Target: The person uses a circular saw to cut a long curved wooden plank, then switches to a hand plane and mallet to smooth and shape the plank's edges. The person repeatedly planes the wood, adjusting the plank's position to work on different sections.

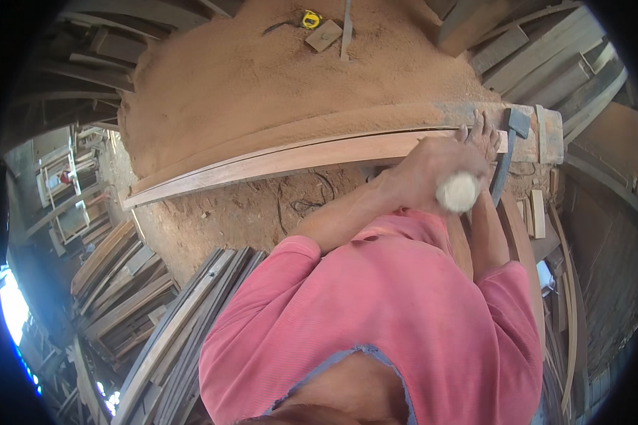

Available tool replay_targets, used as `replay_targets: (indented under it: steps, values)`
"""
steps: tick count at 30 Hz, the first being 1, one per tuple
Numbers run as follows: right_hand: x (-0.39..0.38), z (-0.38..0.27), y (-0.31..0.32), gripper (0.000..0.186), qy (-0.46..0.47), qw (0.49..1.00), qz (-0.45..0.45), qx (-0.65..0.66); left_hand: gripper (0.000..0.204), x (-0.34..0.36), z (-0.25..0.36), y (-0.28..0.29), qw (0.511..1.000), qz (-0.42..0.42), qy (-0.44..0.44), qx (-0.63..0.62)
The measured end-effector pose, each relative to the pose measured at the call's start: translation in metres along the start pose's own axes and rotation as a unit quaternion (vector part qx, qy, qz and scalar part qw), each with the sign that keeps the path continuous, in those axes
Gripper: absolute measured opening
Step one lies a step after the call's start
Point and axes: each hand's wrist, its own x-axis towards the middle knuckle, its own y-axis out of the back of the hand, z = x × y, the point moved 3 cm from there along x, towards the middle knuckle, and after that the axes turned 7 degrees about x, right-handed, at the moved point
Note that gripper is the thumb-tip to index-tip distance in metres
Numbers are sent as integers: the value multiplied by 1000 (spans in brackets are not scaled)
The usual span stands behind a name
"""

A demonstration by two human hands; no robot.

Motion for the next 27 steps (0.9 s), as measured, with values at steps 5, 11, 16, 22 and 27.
replay_targets:
  steps: [5,11,16,22,27]
  values:
    - [11,36,18,54,-34,987,122,103,22,-45,-42,94,952,190,214,104]
    - [-31,164,8,63,-249,966,-6,-76,21,-149,-69,216,866,391,311,19]
    - [-76,218,-61,65,-295,939,-112,139,18,-176,-80,231,868,390,305,37]
    - [-62,198,-59,38,-315,914,-195,168,19,-176,-76,222,893,350,282,-5]
    - [-57,161,-19,25,-380,826,-94,406,23,-182,-83,224,900,315,301,-17]
